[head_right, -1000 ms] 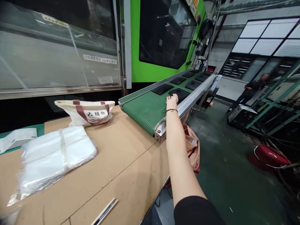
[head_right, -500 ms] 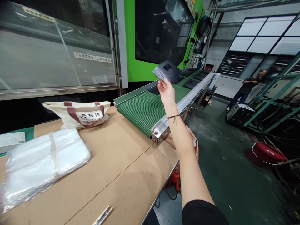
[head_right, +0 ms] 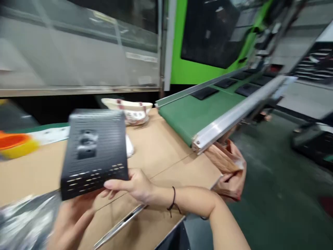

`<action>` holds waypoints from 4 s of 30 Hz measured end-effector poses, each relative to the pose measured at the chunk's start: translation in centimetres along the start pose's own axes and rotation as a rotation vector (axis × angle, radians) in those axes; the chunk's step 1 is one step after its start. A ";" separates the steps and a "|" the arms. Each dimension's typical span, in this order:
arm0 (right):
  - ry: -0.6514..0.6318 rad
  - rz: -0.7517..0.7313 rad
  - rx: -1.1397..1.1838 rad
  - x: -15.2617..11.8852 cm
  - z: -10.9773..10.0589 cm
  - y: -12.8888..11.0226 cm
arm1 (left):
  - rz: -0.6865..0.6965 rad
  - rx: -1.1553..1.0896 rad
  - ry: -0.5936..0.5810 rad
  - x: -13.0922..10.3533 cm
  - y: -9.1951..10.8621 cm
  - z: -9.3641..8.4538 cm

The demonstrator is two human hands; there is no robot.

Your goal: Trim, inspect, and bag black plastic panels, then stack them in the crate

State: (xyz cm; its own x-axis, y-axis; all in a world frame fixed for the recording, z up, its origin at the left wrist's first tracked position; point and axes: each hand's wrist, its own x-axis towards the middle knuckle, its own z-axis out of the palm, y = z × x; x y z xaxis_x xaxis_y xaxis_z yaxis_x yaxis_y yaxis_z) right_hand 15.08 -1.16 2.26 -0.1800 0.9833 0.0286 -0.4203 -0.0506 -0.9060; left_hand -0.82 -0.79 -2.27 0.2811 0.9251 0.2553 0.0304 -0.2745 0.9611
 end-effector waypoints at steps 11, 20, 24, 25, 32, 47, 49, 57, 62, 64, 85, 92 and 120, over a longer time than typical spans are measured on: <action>0.183 0.014 -0.115 4.2 -5.3 4.9 | -0.370 -0.707 0.392 2.1 1.3 -4.7; 0.299 0.313 0.047 1.8 -7.9 3.2 | -0.412 -0.770 0.113 1.8 0.5 -5.5; 0.343 0.292 0.065 1.8 -7.8 3.4 | -0.416 -0.798 0.106 1.7 0.1 -5.4; 0.353 0.302 0.077 1.8 -7.8 3.3 | -0.415 -0.799 0.101 1.7 0.0 -5.4; 0.388 0.340 0.090 2.0 -8.0 2.9 | -0.340 -0.743 0.090 1.7 0.1 -5.1; 0.252 0.322 0.098 1.7 -7.8 2.8 | -0.289 -0.419 0.410 1.9 1.1 -5.0; 0.200 0.342 0.136 1.5 -7.7 2.7 | -0.352 -0.529 0.437 2.1 1.5 -4.9; 0.002 0.364 0.216 0.6 -8.1 2.7 | -0.528 -0.842 0.378 2.1 2.1 -5.0; 0.000 0.320 0.179 0.4 -8.5 2.8 | -0.557 -0.924 0.294 1.7 2.2 -5.2; -0.018 0.318 0.177 0.3 -8.5 2.8 | -0.574 -0.950 0.267 1.6 2.1 -5.2; 0.026 0.305 0.355 0.4 -8.8 3.8 | -0.572 -0.980 0.131 1.8 1.6 -5.6; 0.006 0.301 0.275 -0.2 -8.3 4.0 | -0.674 -0.979 0.205 1.6 1.7 -5.1; 0.229 -0.040 -0.013 1.7 -5.3 3.2 | -0.288 -0.169 0.466 3.1 0.4 -6.7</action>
State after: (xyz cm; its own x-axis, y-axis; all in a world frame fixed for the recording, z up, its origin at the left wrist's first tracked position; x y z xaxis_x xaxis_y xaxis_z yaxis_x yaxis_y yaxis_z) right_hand 18.15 1.25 -2.77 0.0441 0.9985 -0.0310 -0.4117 -0.0101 -0.9113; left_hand -6.33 3.66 -0.36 -0.1693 0.9849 -0.0364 -0.1212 0.0158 0.9925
